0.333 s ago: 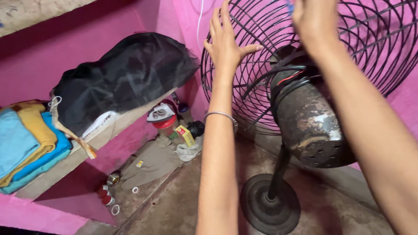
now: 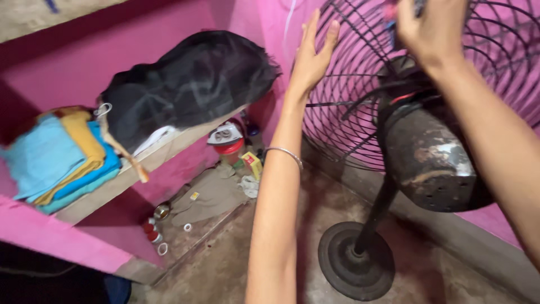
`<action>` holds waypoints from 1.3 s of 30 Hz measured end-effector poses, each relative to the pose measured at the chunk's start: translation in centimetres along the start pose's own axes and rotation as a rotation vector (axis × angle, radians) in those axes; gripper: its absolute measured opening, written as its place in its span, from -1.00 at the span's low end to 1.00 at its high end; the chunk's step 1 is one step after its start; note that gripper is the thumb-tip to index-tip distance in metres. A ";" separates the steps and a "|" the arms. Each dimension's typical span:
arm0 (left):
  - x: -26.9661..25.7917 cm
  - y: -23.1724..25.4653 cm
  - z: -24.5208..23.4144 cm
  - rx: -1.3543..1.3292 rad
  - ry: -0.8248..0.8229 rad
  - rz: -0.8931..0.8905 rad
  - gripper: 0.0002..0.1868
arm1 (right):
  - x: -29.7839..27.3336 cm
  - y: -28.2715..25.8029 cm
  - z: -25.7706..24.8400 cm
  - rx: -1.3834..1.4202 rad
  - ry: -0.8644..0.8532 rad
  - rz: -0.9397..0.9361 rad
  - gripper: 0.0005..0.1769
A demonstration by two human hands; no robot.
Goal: The person wipes the metal cage of a standing fan with a blue cloth. They rotate the fan head to access different sections and continue wiping the cage throughout the clip.
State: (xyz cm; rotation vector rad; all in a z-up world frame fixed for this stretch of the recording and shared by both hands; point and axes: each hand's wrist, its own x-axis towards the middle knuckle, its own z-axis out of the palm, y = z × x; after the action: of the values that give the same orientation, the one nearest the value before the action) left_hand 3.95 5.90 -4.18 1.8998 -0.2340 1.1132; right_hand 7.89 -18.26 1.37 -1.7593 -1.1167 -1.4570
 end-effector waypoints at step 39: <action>-3.2 4.3 2.7 0.430 0.527 0.202 -0.61 | 0.0 -4.1 0.6 -0.325 -0.252 -0.219 -0.43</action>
State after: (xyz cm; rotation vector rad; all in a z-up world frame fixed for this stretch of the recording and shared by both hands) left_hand 1.45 0.48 -4.58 1.8858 0.1246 1.8738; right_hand 4.56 -15.75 0.94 -2.1486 -1.2905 -1.6561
